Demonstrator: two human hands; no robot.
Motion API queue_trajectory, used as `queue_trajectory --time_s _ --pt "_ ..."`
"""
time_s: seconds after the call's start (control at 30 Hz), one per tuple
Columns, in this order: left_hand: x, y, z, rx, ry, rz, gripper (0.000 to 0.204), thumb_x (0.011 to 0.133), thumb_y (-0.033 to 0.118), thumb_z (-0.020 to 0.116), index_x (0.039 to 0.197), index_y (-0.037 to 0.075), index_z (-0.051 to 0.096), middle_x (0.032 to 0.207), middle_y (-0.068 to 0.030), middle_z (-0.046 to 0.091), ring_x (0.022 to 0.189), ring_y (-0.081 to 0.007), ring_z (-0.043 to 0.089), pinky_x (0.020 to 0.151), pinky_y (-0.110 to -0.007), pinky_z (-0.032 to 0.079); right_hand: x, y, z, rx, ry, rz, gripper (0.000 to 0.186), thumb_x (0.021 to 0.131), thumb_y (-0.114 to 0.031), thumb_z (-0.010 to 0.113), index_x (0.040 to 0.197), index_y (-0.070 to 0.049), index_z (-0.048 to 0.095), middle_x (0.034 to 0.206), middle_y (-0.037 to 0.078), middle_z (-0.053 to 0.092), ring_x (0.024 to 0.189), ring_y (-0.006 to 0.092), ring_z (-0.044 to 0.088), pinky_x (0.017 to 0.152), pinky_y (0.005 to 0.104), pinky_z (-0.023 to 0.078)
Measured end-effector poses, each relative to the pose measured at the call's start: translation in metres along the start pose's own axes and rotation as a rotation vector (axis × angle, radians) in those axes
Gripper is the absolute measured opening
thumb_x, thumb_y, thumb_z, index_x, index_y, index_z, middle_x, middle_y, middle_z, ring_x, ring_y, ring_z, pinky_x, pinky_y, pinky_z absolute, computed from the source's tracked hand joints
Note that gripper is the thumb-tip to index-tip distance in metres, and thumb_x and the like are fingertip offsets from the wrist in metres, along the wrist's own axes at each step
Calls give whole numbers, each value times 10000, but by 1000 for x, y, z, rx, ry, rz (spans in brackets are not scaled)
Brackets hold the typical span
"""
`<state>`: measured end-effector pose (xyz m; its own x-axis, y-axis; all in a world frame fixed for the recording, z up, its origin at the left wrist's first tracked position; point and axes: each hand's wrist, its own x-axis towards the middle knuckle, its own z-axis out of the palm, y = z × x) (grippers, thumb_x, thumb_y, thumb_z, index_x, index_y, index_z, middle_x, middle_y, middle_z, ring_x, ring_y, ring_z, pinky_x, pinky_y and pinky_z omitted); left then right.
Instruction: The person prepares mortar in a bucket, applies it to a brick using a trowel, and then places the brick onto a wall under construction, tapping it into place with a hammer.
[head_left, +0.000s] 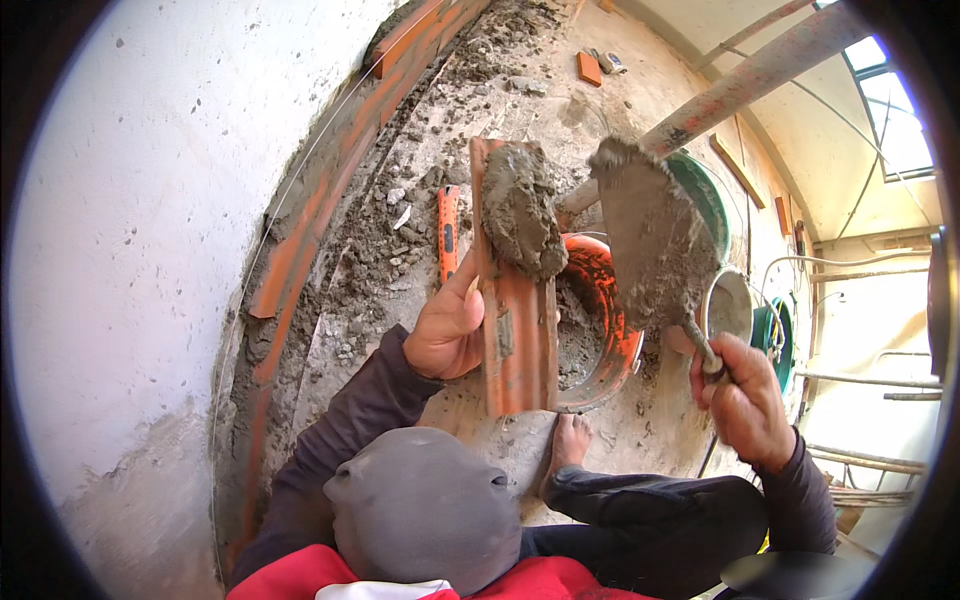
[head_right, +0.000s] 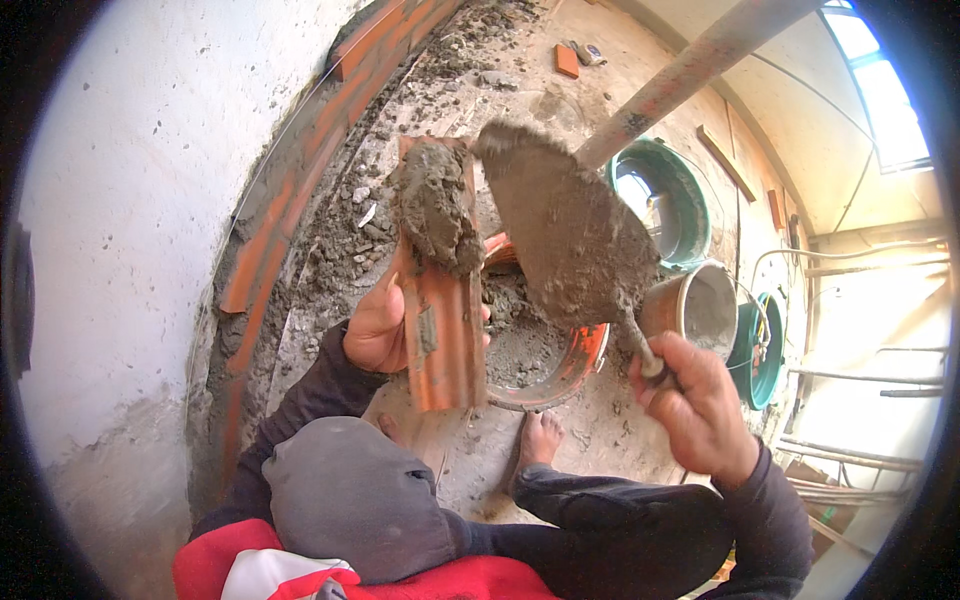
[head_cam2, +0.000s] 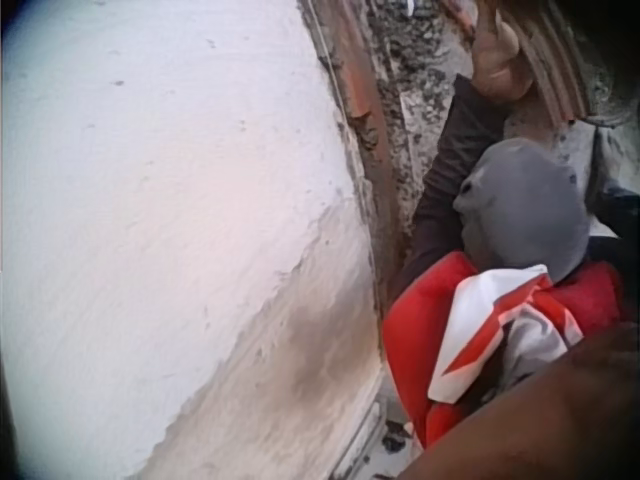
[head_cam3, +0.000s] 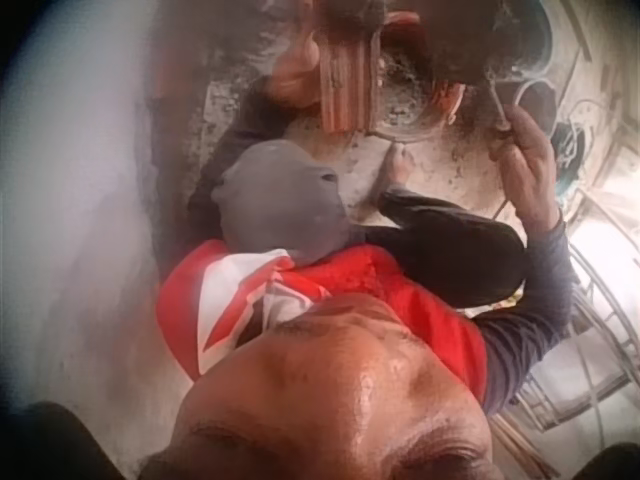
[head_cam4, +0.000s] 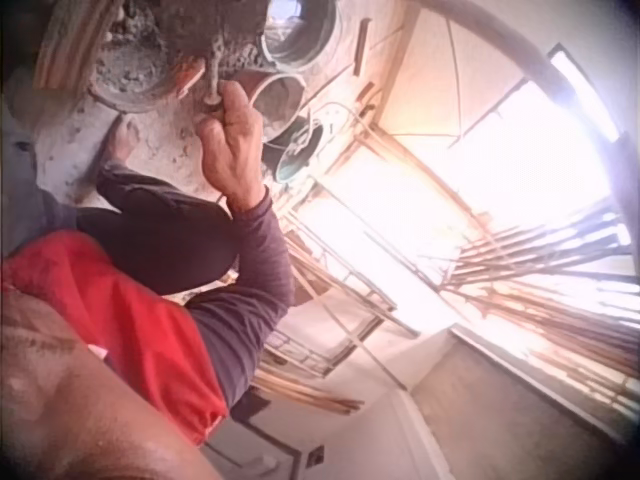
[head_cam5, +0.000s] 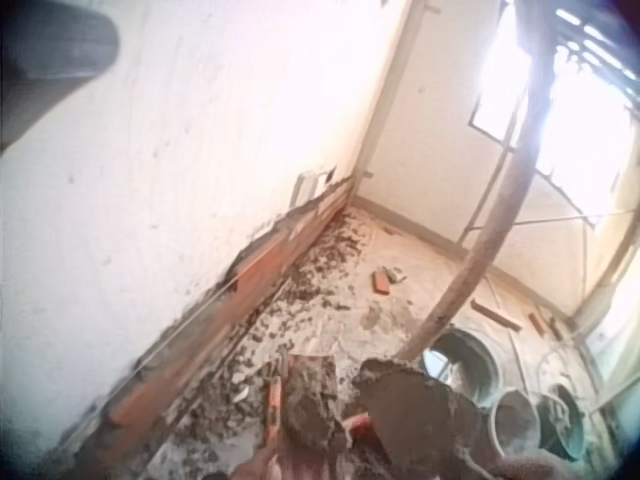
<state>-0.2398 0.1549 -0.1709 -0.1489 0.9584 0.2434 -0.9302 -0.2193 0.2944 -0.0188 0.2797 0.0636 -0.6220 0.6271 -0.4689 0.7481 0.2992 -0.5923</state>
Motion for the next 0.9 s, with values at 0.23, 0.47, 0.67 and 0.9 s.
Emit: queue_trajectory --time_s 0.23,0.47,0.67,0.9 --pt "-4 9 18 -53 -17 -208 927 871 362 694 1539 141 92 1431 -208 383 1165 -435 554 896 -602 528 33 37 -18 -464 126 -373 186 892 -127 574 790 25 539 610 221 478 571 416 490 546 423 390" --pt "-18 12 14 -24 -38 -241 872 938 317 619 1554 72 53 1545 -147 291 1402 -265 347 1151 -423 309 51 57 -17 -211 -72 -149 311 960 -201 542 747 25 531 565 148 454 484 251 469 521 391 390" --pt "-32 10 -7 87 67 -167 857 919 281 643 1549 103 89 1500 -190 336 1312 -356 431 1054 -522 401 39 71 -46 -287 -44 -3 210 886 -187 618 886 24 618 618 103 564 542 201 543 543 347 431" --pt "-54 3 -25 347 187 -128 804 942 312 601 1554 197 92 1457 -235 369 1198 -459 523 921 -640 500 67 72 -6 -1318 106 -249 132 841 -217 633 858 -110 709 713 92 682 705 254 686 630 399 528"
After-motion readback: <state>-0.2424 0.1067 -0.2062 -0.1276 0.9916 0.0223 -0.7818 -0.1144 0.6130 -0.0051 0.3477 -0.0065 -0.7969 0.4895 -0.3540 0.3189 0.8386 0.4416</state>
